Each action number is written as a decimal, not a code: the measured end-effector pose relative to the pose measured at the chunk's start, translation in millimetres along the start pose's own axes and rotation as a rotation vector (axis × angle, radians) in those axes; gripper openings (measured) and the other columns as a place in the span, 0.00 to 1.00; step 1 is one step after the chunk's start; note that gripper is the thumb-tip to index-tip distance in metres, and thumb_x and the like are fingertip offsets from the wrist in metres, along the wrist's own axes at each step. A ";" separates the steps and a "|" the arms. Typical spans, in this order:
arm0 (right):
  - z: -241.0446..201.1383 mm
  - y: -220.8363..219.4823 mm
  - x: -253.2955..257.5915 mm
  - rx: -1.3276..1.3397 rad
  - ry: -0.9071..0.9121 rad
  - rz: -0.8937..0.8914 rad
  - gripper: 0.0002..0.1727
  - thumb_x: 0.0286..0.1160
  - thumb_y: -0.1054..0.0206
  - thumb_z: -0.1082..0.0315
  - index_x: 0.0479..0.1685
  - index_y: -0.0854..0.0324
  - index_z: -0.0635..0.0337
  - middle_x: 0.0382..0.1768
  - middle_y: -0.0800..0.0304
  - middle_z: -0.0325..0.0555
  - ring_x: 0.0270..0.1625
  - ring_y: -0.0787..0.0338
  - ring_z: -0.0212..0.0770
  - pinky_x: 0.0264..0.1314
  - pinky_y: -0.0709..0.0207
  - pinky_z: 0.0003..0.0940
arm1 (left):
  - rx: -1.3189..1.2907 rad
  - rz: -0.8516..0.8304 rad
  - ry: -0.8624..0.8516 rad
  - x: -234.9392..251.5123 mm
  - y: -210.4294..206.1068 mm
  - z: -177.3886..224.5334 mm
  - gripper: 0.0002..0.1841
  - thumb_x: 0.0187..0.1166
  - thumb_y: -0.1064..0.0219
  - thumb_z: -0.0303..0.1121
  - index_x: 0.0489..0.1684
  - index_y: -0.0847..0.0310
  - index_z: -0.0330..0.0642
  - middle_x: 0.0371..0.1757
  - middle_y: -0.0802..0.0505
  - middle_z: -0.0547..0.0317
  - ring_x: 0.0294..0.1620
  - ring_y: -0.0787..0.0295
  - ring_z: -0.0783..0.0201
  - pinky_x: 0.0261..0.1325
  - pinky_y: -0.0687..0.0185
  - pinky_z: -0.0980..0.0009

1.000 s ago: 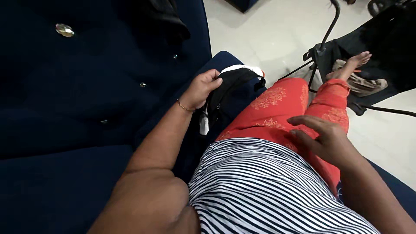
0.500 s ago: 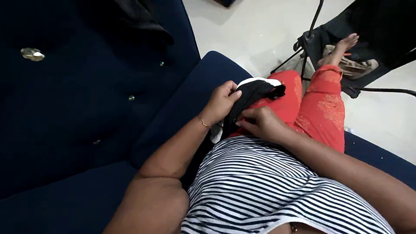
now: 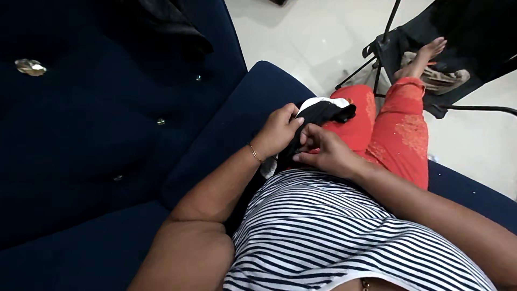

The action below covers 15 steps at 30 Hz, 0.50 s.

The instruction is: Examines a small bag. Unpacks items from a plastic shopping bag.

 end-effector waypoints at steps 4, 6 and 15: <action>-7.1 25.3 -3.3 -0.383 0.160 0.197 0.05 0.77 0.30 0.69 0.46 0.17 0.59 0.34 0.10 0.43 0.36 0.09 0.38 0.42 0.13 0.42 | 0.177 -0.170 0.036 1.5 -0.8 6.5 0.08 0.90 0.41 0.31 0.51 0.22 0.34 0.38 0.14 0.49 0.38 0.15 0.59 0.46 0.18 0.61; -14.1 46.8 -5.7 -0.619 0.233 0.282 0.07 0.81 0.34 0.70 0.50 0.15 0.63 0.38 0.09 0.53 0.42 0.07 0.54 0.48 0.14 0.58 | 0.249 -0.231 0.020 -1.2 4.1 6.4 0.08 0.89 0.40 0.31 0.52 0.21 0.35 0.38 0.13 0.49 0.39 0.14 0.58 0.48 0.17 0.59; -37.1 62.0 -7.4 -0.917 0.474 0.380 0.08 0.76 0.37 0.76 0.45 0.13 0.67 0.54 0.12 0.64 0.61 0.14 0.68 0.58 0.20 0.64 | 0.296 0.043 -0.046 -9.6 38.2 6.8 0.06 0.87 0.37 0.30 0.44 0.19 0.36 0.31 0.15 0.53 0.30 0.19 0.62 0.37 0.21 0.64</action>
Point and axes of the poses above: each hand's wrist, its own x-axis towards the middle knuckle, its own y-axis out of the back of the hand, z = x × y, the point moved 8 cm from there along x, towards the middle knuckle
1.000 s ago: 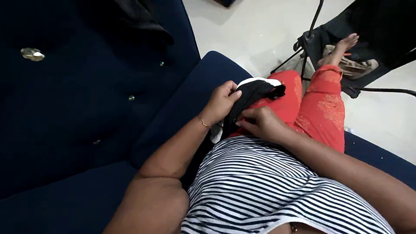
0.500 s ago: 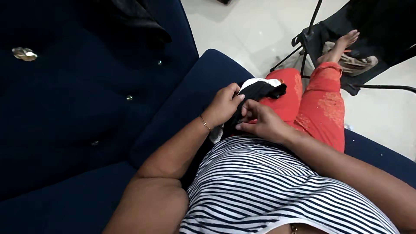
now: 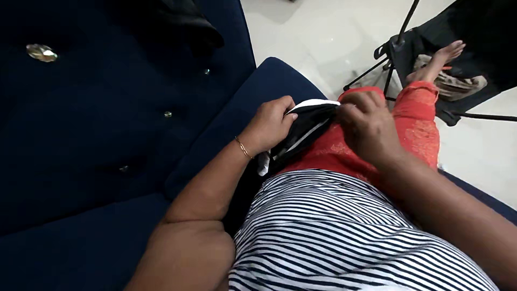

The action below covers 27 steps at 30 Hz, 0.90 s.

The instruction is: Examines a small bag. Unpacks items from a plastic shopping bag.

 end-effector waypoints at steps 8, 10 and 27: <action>-39.3 -72.0 -26.5 -0.020 0.289 -0.519 0.10 0.76 0.34 0.69 0.49 0.09 0.51 0.36 0.08 0.46 0.47 0.08 0.49 0.72 0.27 0.58 | 0.128 0.055 -0.081 -7.4 16.6 -10.0 0.04 0.83 0.35 0.26 0.43 0.16 0.35 0.39 0.10 0.50 0.37 0.13 0.60 0.46 0.16 0.61; -43.5 -69.3 -25.7 -0.025 0.298 -0.532 0.11 0.75 0.33 0.68 0.49 0.08 0.48 0.36 0.08 0.45 0.47 0.09 0.49 0.66 0.27 0.58 | 0.177 0.095 -0.127 -8.4 17.7 -9.9 0.04 0.81 0.35 0.25 0.43 0.15 0.33 0.44 0.09 0.47 0.43 0.10 0.55 0.51 0.14 0.58; -25.1 -29.5 -42.3 0.401 0.110 -0.429 0.18 0.82 0.39 0.62 0.65 0.10 0.50 0.73 0.14 0.41 0.84 0.25 0.45 0.85 0.32 0.53 | 0.345 0.061 0.043 -7.6 35.3 -22.1 0.07 0.80 0.31 0.26 0.47 0.15 0.31 0.49 0.10 0.40 0.47 0.10 0.43 0.54 0.17 0.41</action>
Point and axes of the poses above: each hand's wrist, its own x-axis towards the middle knuckle, its own y-axis out of the back of the hand, z = x × y, the point moved 8 cm from there along x, towards the middle knuckle
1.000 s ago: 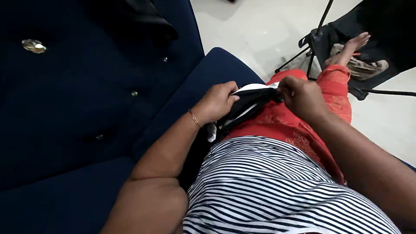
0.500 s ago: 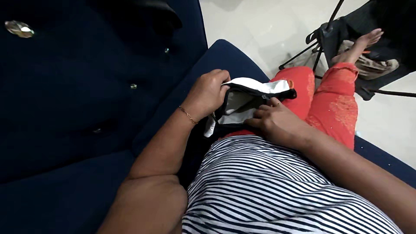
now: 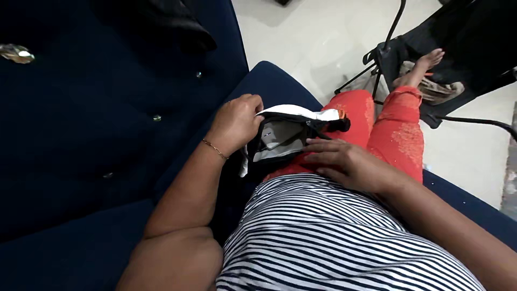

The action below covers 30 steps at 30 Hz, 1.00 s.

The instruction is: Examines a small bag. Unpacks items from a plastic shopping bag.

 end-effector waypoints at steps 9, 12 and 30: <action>27.8 60.4 -105.2 0.010 -0.227 0.268 0.18 0.83 0.38 0.59 0.62 0.10 0.55 0.61 0.07 0.43 0.65 0.10 0.35 0.71 0.17 0.37 | 0.049 -0.136 -0.004 5.4 -19.2 4.0 0.10 0.77 0.26 0.28 0.50 0.15 0.34 0.48 0.09 0.43 0.50 0.10 0.43 0.56 0.17 0.41; 34.3 76.2 -153.0 0.024 -0.298 0.374 0.18 0.81 0.37 0.62 0.62 0.11 0.60 0.60 0.06 0.46 0.64 0.09 0.34 0.72 0.17 0.35 | 0.046 -0.132 -0.030 6.6 -22.8 5.4 0.10 0.76 0.25 0.27 0.51 0.15 0.35 0.48 0.09 0.42 0.48 0.10 0.43 0.56 0.16 0.39; 84.8 12.8 -377.4 0.252 -0.996 0.677 0.19 0.79 0.33 0.69 0.66 0.15 0.64 0.58 0.07 0.54 0.58 0.06 0.45 0.65 0.14 0.45 | 0.078 -0.301 -0.130 17.0 -43.7 56.9 0.26 0.75 0.23 0.31 0.73 0.21 0.38 0.65 0.13 0.39 0.67 0.16 0.39 0.71 0.23 0.40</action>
Point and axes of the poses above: each hand's wrist, its own x-axis towards the middle knuckle, its own y-axis out of the back of the hand, z = x × y, the point moved 8 cm from there along x, towards the middle knuckle
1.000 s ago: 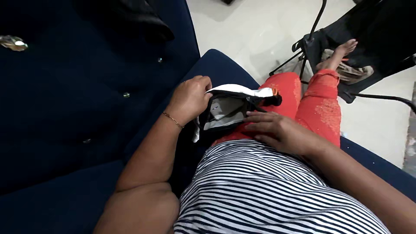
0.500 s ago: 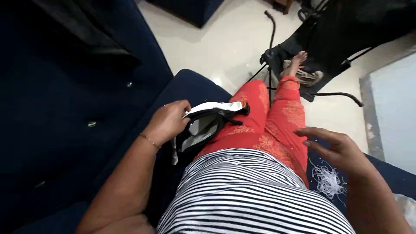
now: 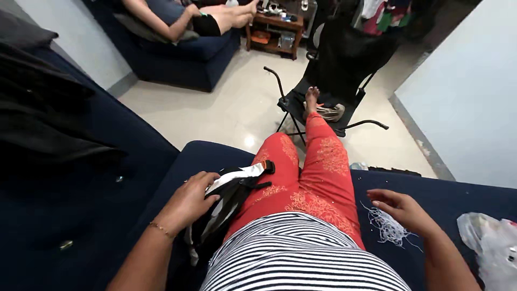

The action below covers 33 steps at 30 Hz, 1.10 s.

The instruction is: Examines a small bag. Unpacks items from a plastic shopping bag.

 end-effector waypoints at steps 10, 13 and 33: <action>19.2 -13.6 -1.5 -0.043 0.012 0.029 0.15 0.76 0.28 0.61 0.51 0.10 0.65 0.42 0.05 0.54 0.44 0.06 0.48 0.54 0.13 0.55 | 0.051 -0.116 -0.129 5.9 -6.6 41.1 0.28 0.77 0.24 0.40 0.74 0.22 0.39 0.70 0.16 0.40 0.75 0.22 0.42 0.79 0.29 0.44; 24.2 -7.8 -2.8 -0.063 0.032 0.049 0.14 0.76 0.29 0.60 0.46 0.09 0.63 0.38 0.05 0.50 0.40 0.07 0.44 0.50 0.14 0.50 | 0.070 -0.093 -0.162 11.6 -6.2 48.9 0.28 0.76 0.23 0.40 0.74 0.21 0.39 0.71 0.16 0.40 0.76 0.23 0.42 0.80 0.30 0.44; 59.0 -10.9 87.0 0.152 -0.154 -0.157 0.10 0.75 0.27 0.64 0.43 0.13 0.62 0.34 0.11 0.42 0.35 0.16 0.31 0.44 0.20 0.34 | -0.125 -0.331 -0.159 166.0 -2.0 69.2 0.22 0.75 0.22 0.34 0.67 0.18 0.38 0.65 0.13 0.45 0.66 0.15 0.48 0.68 0.20 0.45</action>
Point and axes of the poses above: each hand's wrist, its own x-axis towards the middle knuckle, its own y-axis out of the back of the hand, z = x × y, the point moved 8 cm from there along x, towards the middle knuckle
